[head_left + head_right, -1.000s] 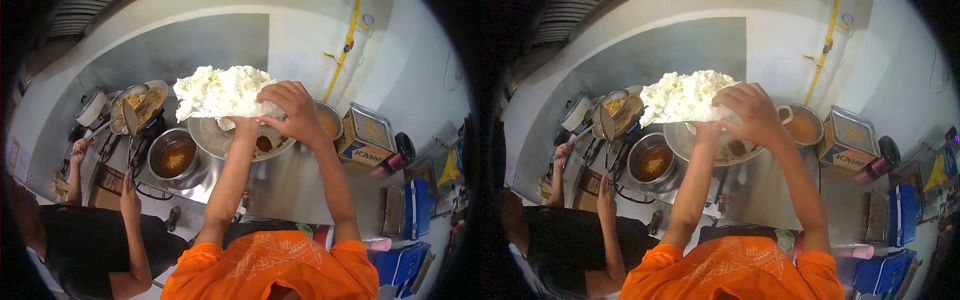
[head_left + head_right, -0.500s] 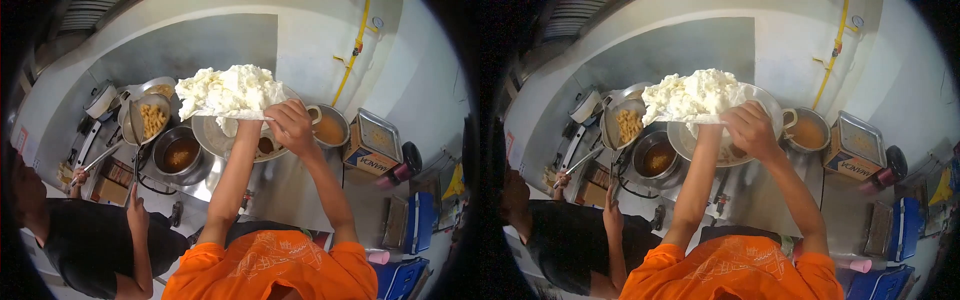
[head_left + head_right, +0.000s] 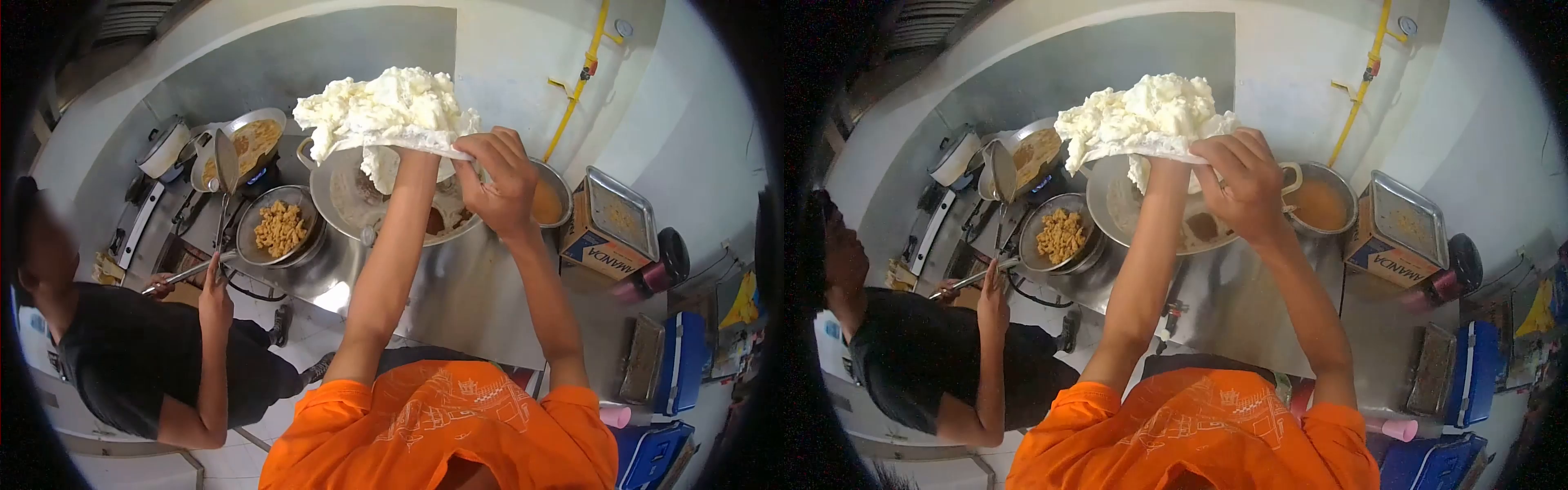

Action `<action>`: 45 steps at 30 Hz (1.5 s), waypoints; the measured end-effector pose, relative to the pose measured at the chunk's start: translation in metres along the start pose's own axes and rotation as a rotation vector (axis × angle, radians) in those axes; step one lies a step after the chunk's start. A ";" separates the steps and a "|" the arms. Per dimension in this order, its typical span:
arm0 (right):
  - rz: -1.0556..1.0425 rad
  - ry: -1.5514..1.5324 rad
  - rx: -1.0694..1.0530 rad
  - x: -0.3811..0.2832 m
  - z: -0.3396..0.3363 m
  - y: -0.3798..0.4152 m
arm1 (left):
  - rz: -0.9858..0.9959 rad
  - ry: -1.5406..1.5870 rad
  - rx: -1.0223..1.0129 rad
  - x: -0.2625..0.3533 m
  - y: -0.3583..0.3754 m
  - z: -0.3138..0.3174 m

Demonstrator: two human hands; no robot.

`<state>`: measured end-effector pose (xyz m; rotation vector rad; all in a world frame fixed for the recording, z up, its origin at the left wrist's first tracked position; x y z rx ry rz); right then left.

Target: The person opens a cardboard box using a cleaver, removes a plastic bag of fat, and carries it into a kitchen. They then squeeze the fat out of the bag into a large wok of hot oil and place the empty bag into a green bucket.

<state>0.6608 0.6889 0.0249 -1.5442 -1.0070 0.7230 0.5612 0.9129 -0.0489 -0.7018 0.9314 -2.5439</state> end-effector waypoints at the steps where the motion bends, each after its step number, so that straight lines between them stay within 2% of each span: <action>1: 0.016 0.004 0.013 0.000 -0.001 0.001 | 0.000 0.001 0.004 0.000 0.000 -0.001; 3: 0.038 0.015 0.027 -0.002 -0.005 0.002 | -0.018 -0.096 0.016 -0.007 -0.008 -0.006; 4: 0.022 0.017 0.038 -0.008 -0.010 -0.002 | -0.104 0.098 0.113 -0.018 -0.016 -0.014; 5: 0.005 0.018 0.051 -0.012 -0.012 -0.004 | -0.105 0.096 0.113 -0.013 -0.013 -0.009; 7: 0.017 0.012 0.045 -0.012 -0.013 -0.004 | -0.144 0.365 0.115 -0.007 -0.007 0.000; 29: 0.005 -0.002 0.061 -0.046 -0.024 -0.010 | -0.041 0.069 -0.038 0.009 -0.024 -0.030; 30: 0.000 -0.004 0.061 -0.046 -0.026 -0.012 | -0.032 0.128 -0.054 0.013 -0.024 -0.025; 35: 0.231 0.024 0.118 -0.018 -0.037 -0.011 | 0.016 0.416 -0.130 0.031 -0.016 0.004; 36: 0.222 0.016 0.114 -0.019 -0.037 -0.012 | 0.026 0.343 0.008 0.032 -0.015 -0.001; 39: 0.194 0.020 0.116 -0.023 -0.037 -0.013 | -0.028 0.448 0.026 0.021 -0.016 -0.003; 40: 0.205 0.013 0.115 -0.023 -0.036 -0.014 | -0.005 0.549 -0.300 0.025 -0.019 0.010; 41: 0.218 0.006 0.113 -0.024 -0.036 -0.015 | 0.004 0.545 -0.301 0.028 -0.016 0.014; 43: 0.226 -0.001 0.099 -0.024 -0.033 -0.017 | 0.004 0.273 -0.016 0.024 -0.013 0.002; 45: 0.235 -0.001 0.085 -0.027 -0.034 -0.020 | -0.045 0.288 0.025 0.015 -0.015 -0.002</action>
Point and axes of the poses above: each hand's wrist, its own y-axis away from the middle knuckle, its own z-axis out of the palm, x = y × z, the point moved 7 cm from there along -y, towards the middle knuckle, and after that the axes turned 7 degrees about -y, right-handed, at the moved point
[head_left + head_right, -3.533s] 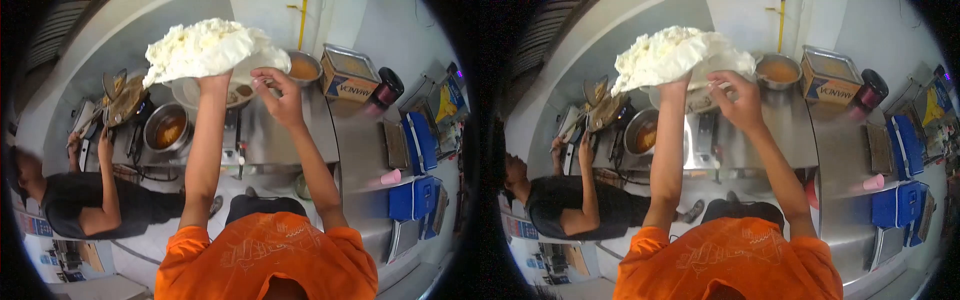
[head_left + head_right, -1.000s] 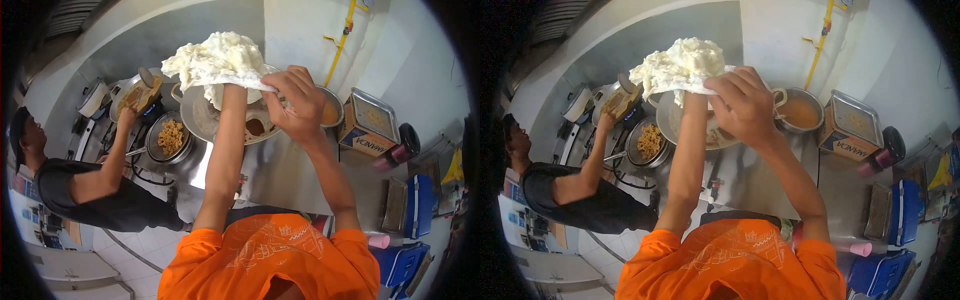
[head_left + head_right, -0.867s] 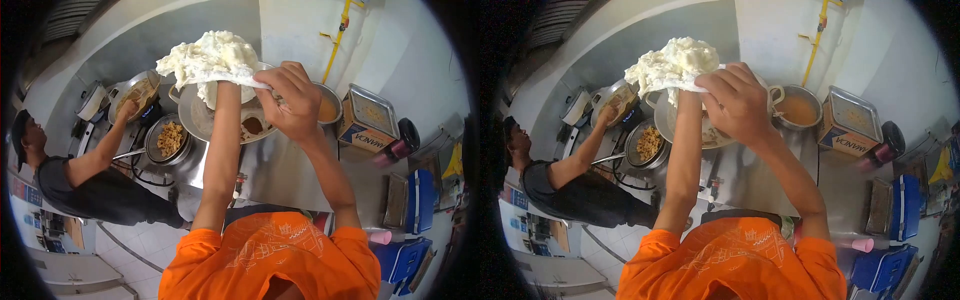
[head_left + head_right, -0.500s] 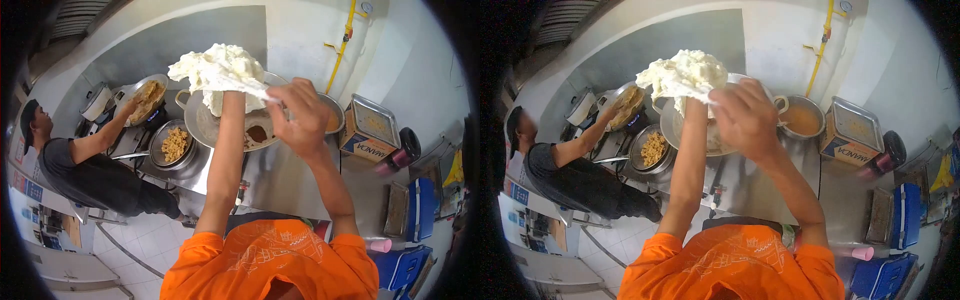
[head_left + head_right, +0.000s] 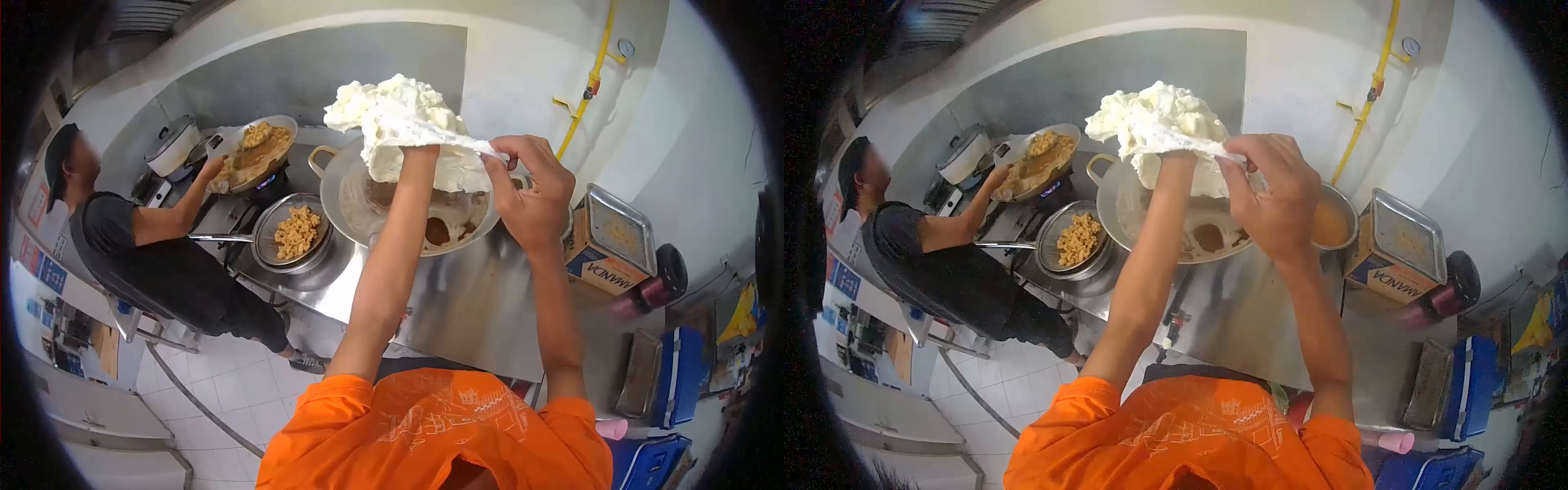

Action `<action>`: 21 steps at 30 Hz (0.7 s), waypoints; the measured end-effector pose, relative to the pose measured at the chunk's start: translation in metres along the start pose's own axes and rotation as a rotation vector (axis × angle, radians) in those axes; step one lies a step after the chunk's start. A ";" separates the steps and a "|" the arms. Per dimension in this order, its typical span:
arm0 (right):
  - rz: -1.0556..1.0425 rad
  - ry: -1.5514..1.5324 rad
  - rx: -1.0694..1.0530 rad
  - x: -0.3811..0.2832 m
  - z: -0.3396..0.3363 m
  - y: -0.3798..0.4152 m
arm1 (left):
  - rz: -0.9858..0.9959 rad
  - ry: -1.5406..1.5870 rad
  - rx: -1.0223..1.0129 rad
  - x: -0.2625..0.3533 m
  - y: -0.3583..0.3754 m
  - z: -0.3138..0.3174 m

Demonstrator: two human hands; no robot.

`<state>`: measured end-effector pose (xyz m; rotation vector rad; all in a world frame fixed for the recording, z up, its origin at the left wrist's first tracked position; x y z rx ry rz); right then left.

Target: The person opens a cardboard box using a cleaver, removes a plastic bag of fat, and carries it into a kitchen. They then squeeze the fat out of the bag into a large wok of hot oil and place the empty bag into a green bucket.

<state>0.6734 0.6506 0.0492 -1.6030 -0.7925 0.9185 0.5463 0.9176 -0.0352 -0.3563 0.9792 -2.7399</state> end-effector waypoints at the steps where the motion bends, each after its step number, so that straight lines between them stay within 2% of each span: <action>1: 0.001 -0.001 -0.044 0.001 0.004 -0.002 | -0.015 0.014 0.006 -0.005 -0.003 -0.005; 6: 0.025 0.027 -0.122 0.008 0.004 0.011 | -0.060 0.069 0.033 -0.017 -0.008 -0.029; 8: 0.168 -0.044 -0.058 0.023 0.001 0.020 | -0.075 0.082 0.064 -0.022 -0.010 -0.042; 11: 0.205 -0.081 -0.070 0.032 0.001 0.032 | -0.110 0.137 0.119 -0.039 -0.015 -0.069; 12: 0.201 -0.083 -0.071 0.032 0.002 0.037 | -0.122 0.185 0.099 -0.033 -0.008 -0.055; 13: 0.244 -0.102 -0.063 0.035 0.002 0.044 | -0.108 0.210 -0.135 -0.014 0.007 -0.032; 14: 0.288 -0.120 -0.056 0.037 0.002 0.051 | -0.106 0.210 -0.134 -0.021 0.005 -0.041; 16: 0.329 -0.146 -0.056 0.038 0.005 0.063 | -0.123 0.110 0.008 -0.043 -0.003 -0.078; 20: 0.454 -0.225 0.025 0.048 0.014 0.105 | -0.154 0.305 -0.036 -0.032 0.027 -0.044; 21: 0.425 -0.253 -0.009 0.047 0.017 0.117 | -0.164 0.298 -0.035 -0.032 0.033 -0.043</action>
Point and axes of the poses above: each hand's wrist, its own y-axis away from the middle knuckle, its own z-axis out of the palm, x = y × z, the point moved 7 cm from there along -y, towards the middle knuckle, and after that the axes turned 7 degrees about -y, right-handed, at the moved point
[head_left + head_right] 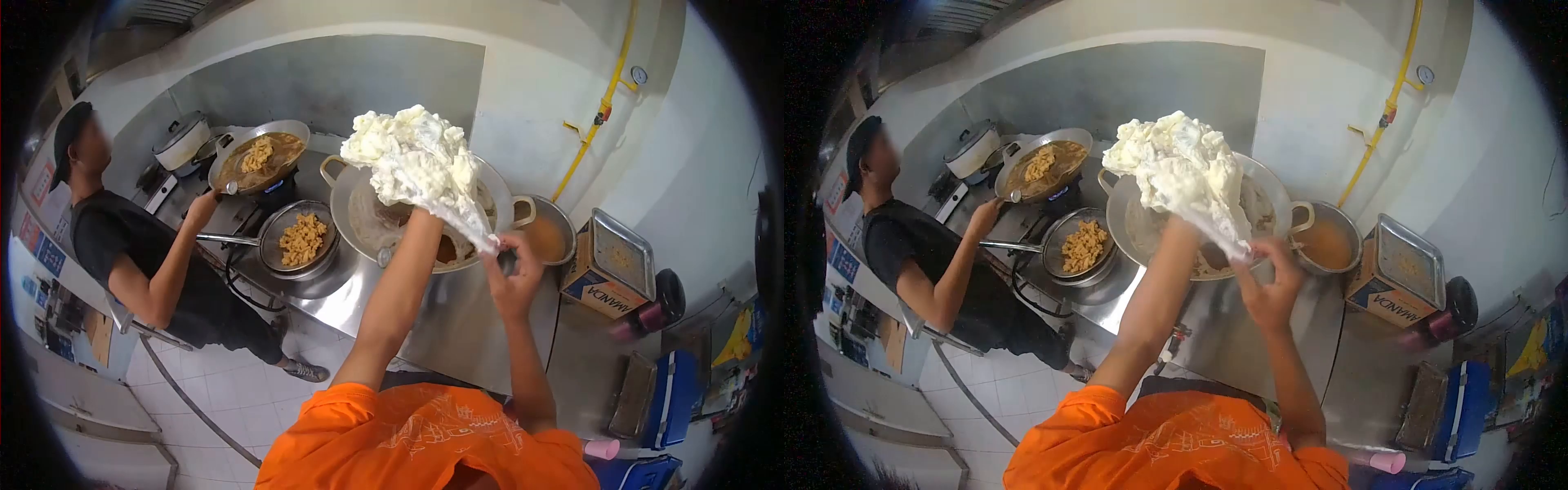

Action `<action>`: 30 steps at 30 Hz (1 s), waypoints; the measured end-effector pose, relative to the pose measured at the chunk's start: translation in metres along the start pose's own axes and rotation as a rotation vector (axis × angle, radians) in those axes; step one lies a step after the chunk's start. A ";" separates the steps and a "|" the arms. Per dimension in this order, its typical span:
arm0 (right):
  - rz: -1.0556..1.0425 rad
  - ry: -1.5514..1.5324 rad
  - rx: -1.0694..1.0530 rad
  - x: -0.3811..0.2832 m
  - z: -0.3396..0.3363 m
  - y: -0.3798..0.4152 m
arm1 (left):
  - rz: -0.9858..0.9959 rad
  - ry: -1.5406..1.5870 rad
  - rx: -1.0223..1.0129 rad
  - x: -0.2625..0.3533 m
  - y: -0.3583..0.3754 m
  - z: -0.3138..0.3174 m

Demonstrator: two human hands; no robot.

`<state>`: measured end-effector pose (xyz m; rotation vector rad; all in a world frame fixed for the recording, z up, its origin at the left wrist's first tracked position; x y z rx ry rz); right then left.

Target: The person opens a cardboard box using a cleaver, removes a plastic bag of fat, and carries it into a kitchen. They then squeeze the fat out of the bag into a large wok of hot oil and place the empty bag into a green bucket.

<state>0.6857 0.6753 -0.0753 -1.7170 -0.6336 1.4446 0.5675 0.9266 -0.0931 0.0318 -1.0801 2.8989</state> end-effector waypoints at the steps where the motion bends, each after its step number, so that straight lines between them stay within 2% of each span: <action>1: 0.000 0.000 0.000 0.007 0.004 0.010 | -0.008 -0.012 0.001 0.001 0.005 0.001; 3: -0.015 -0.040 0.197 0.015 0.003 0.038 | -0.020 -0.041 0.007 0.001 0.011 0.000; 4: 0.064 -0.151 0.228 0.035 0.004 0.061 | -0.026 -0.057 0.013 0.002 0.014 -0.001; 5: 0.065 -0.153 0.225 0.043 0.004 0.076 | -0.028 -0.074 0.025 0.005 0.018 -0.001; 7: 0.258 -0.216 0.176 0.065 0.010 0.101 | -0.038 -0.120 0.046 0.007 0.025 -0.003; 9: 0.271 -0.217 0.193 0.070 0.010 0.107 | -0.052 -0.162 0.058 0.009 0.026 -0.007; 11: 0.432 -0.199 0.158 0.081 0.002 0.109 | -0.068 -0.203 0.069 0.012 0.028 -0.010; 17: 0.615 -0.249 0.099 0.104 -0.019 0.124 | -0.156 -0.328 0.092 0.024 0.045 -0.017; 21: 0.670 -0.238 0.129 0.107 -0.032 0.129 | -0.241 -0.390 0.121 0.030 0.053 -0.026; 23: 0.673 -0.219 0.012 0.120 -0.028 0.128 | -0.278 -0.424 0.125 0.030 0.052 -0.031; 25: 0.666 -0.205 0.057 0.122 -0.038 0.122 | -0.312 -0.449 0.132 0.030 0.054 -0.036; 27: 0.624 -0.148 -0.016 0.118 -0.044 0.118 | -0.343 -0.476 0.128 0.034 0.059 -0.038; 30: 0.706 -0.194 -0.011 0.115 -0.057 0.129 | -0.376 -0.510 0.139 0.036 0.064 -0.038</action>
Point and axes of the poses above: each hand's wrist, its own y-axis away from the middle knuckle, its own z-axis out of the palm, x = y × z, the point moved 7 cm from there along -y, towards the middle knuckle, and after that the axes turned 7 degrees about -y, right-handed, at the moved point
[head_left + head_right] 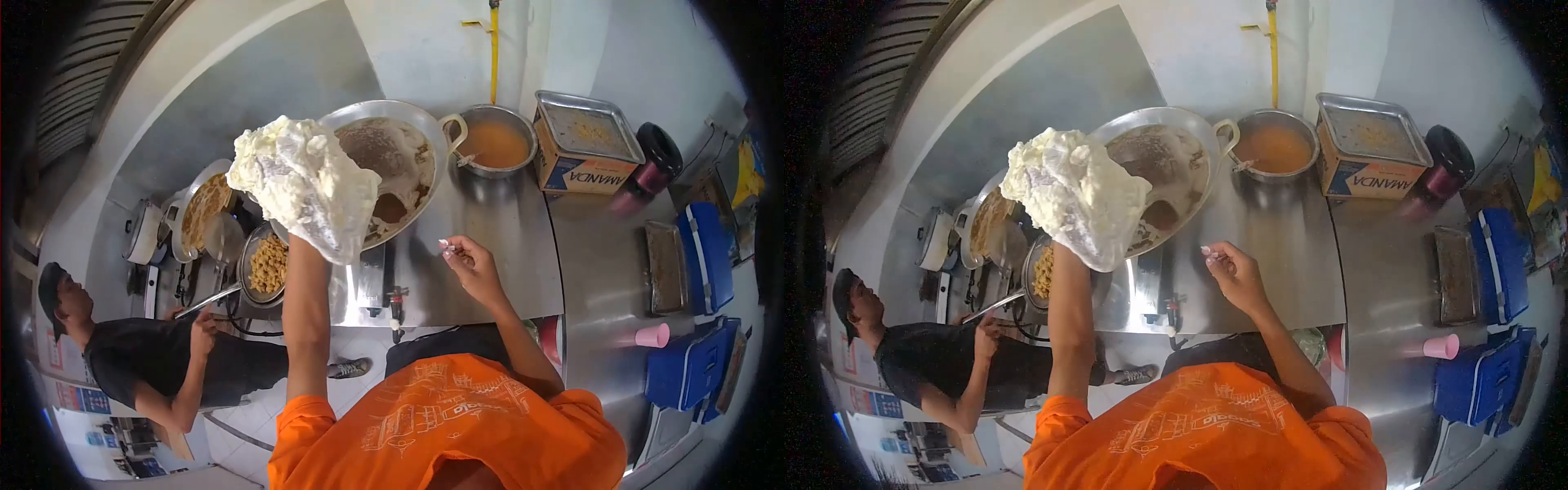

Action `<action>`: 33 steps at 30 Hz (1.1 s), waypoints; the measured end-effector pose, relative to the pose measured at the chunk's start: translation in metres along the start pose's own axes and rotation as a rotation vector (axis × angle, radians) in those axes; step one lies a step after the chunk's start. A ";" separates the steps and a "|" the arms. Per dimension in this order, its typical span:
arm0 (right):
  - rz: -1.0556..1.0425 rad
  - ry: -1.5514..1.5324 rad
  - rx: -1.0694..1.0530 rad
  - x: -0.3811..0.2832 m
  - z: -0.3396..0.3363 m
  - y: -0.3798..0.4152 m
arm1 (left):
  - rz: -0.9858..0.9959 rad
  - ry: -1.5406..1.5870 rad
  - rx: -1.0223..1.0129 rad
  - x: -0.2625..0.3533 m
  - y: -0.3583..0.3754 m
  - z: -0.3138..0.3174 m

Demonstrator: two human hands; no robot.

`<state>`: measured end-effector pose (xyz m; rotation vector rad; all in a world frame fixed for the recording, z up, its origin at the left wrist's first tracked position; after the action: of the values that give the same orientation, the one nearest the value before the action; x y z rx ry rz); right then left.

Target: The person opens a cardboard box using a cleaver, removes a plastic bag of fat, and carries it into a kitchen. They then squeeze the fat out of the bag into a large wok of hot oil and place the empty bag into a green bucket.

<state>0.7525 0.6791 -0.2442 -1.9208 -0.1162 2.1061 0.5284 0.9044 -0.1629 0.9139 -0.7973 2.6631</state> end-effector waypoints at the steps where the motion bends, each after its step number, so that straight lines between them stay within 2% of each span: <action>1: 0.002 -0.008 0.002 0.002 -0.004 0.002 | -0.006 -0.008 0.001 -0.001 0.001 -0.001; 7: 0.025 0.021 -0.024 0.005 -0.014 0.001 | -0.029 -0.034 0.010 0.001 0.001 0.002; 9: -0.056 0.023 -0.035 -0.009 -0.011 -0.009 | -0.022 -0.028 0.007 0.004 -0.002 0.003; 13: -0.105 0.085 -0.111 -0.067 0.007 -0.041 | 0.004 -0.020 0.014 0.011 -0.006 0.006; 15: -0.275 0.201 -0.219 -0.117 0.029 -0.050 | 0.021 0.002 0.015 0.010 -0.012 0.009; 16: -0.284 0.207 -0.235 -0.123 0.039 -0.048 | 0.029 0.009 0.013 0.010 -0.014 0.011; 18: -0.233 0.270 -0.654 -0.119 0.086 -0.021 | 0.056 0.022 0.011 0.011 -0.018 0.018; 20: -0.287 0.298 -0.810 -0.076 0.129 0.007 | 0.087 0.032 0.018 0.012 -0.020 0.023; 22: -0.268 0.184 -0.677 -0.025 0.165 0.006 | 0.120 0.053 0.030 0.011 -0.020 0.028; 24: -0.352 0.206 -0.449 -0.018 0.185 -0.027 | 0.147 0.061 0.057 0.011 -0.015 0.033; 25: -0.430 0.148 -0.175 -0.006 0.189 -0.047 | 0.157 0.051 0.081 0.012 -0.013 0.039; 26: -0.321 0.282 -0.148 0.061 0.204 -0.079 | 0.175 0.062 0.088 0.010 -0.007 0.037; 27: -0.187 -0.490 0.007 0.122 0.225 -0.115 | 0.186 0.067 0.112 0.009 -0.005 0.040; 28: -0.037 -0.370 -0.060 0.184 0.233 -0.137 | 0.205 0.066 0.129 0.009 -0.005 0.042; 30: 0.135 -0.377 -0.139 0.168 0.232 -0.131 | 0.231 0.080 0.166 0.006 -0.003 0.047; 33: 0.269 -0.469 -0.157 0.138 0.223 -0.107 | 0.260 0.085 0.232 0.001 0.002 0.049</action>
<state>0.5403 0.8476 -0.3255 -1.5506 -0.1286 2.7743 0.5514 0.8751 -0.1308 0.7872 -0.6359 3.0494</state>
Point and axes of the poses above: each hand's wrist, its own y-axis away from the middle knuckle, its own z-axis out of the palm, x = y × z, the point moved 7 cm from there along -y, towards the middle knuckle, and after that the axes turned 7 degrees about -y, right-handed, at the moved point
